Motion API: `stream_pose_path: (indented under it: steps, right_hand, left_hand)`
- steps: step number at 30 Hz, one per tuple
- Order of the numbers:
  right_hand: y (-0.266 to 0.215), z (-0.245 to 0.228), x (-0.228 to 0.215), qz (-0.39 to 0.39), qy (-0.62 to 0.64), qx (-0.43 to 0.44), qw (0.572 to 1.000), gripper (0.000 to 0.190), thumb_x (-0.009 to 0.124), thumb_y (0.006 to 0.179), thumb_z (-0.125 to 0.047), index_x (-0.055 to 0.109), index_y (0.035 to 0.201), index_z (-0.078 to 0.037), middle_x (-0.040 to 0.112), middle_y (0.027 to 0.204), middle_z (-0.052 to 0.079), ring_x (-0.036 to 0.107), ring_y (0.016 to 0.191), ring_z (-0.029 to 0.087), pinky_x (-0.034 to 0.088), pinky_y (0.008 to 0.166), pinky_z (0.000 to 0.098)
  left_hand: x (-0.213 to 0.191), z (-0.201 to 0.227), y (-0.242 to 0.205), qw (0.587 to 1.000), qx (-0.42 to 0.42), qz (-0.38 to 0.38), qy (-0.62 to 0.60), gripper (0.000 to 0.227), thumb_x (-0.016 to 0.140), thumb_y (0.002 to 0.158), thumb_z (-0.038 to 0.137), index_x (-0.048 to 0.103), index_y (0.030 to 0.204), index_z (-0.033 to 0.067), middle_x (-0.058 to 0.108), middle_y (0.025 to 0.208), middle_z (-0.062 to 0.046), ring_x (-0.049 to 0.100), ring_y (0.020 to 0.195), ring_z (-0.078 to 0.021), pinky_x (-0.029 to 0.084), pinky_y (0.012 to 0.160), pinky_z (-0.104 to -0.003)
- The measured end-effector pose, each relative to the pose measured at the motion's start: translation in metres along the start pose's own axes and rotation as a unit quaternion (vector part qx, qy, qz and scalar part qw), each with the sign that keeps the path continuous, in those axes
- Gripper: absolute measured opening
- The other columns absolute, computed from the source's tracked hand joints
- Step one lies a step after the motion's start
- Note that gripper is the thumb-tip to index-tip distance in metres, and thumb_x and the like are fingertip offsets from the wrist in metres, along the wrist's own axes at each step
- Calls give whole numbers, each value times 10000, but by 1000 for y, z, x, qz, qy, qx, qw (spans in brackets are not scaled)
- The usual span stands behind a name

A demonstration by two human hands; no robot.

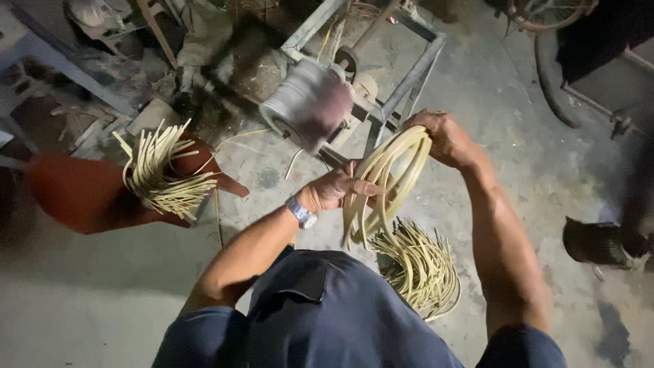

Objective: The person picks up a bundle of bamboo strips and sands their ends using a belt sander.

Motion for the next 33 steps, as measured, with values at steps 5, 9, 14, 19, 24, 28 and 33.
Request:
stream_pose_path:
  steps: [5,9,14,19,24,28,33]
  right_hand:
    - [32,12,30,-8,33,57,998,160,737,877,-29,733,1037,-28,745,1000,117,705,934,251,588,831,370]
    - [53,24,54,-34,312,102,944,296,491,941,-115,747,1075,-50,747,1041,86,701,990,218,575,905,359]
    - [91,3,56,18,-45,-31,998,386,800,936,-130,678,1301,-111,712,1348,90,642,1281,264,522,1125,386]
    - [43,-18,89,108,369,106,917,984,804,920,-246,201,1678,-79,259,1740,192,263,1622,330,233,1328,441]
    - [53,-59,208,88,358,207,906,1111,896,705,-145,220,1581,-45,579,1239,188,602,1089,254,539,921,404]
    - [73,-12,264,159,417,289,847,323,670,898,-162,523,1137,-3,580,769,70,586,585,164,511,513,333]
    - [80,75,338,171,527,353,754,142,563,891,-140,578,945,-9,522,616,61,489,433,169,420,389,342]
  left_hand:
    - [19,15,-8,995,-14,-10,-99,656,813,890,208,545,1443,-23,710,1220,-119,689,1120,-215,570,1009,-424]
    - [42,35,-17,987,-16,-130,-92,660,769,906,295,544,1410,-68,730,1173,-166,715,1123,-254,569,985,-422]
    - [3,43,-17,996,9,-44,-75,476,736,956,281,575,1292,-15,673,947,-100,701,926,-230,590,974,-433]
    - [-75,85,-12,977,146,141,-60,266,701,994,257,614,1077,20,620,805,-58,636,756,-181,546,721,-349]
    - [-168,87,5,896,196,390,-82,209,698,990,268,592,889,118,567,728,9,583,662,-123,483,598,-295]
    - [-217,91,10,855,182,485,-34,241,733,970,304,577,877,146,539,733,-7,551,631,-142,463,578,-309]
    - [-220,93,7,859,-43,436,265,679,748,911,393,533,1318,-105,700,1120,-261,734,901,-369,566,755,-508]
Point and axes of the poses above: each hand's wrist, its own y-axis towards the middle knuckle, its own x-axis out of the palm, z = x × y, the point moved 7 cm from there along y, towards the middle knuckle
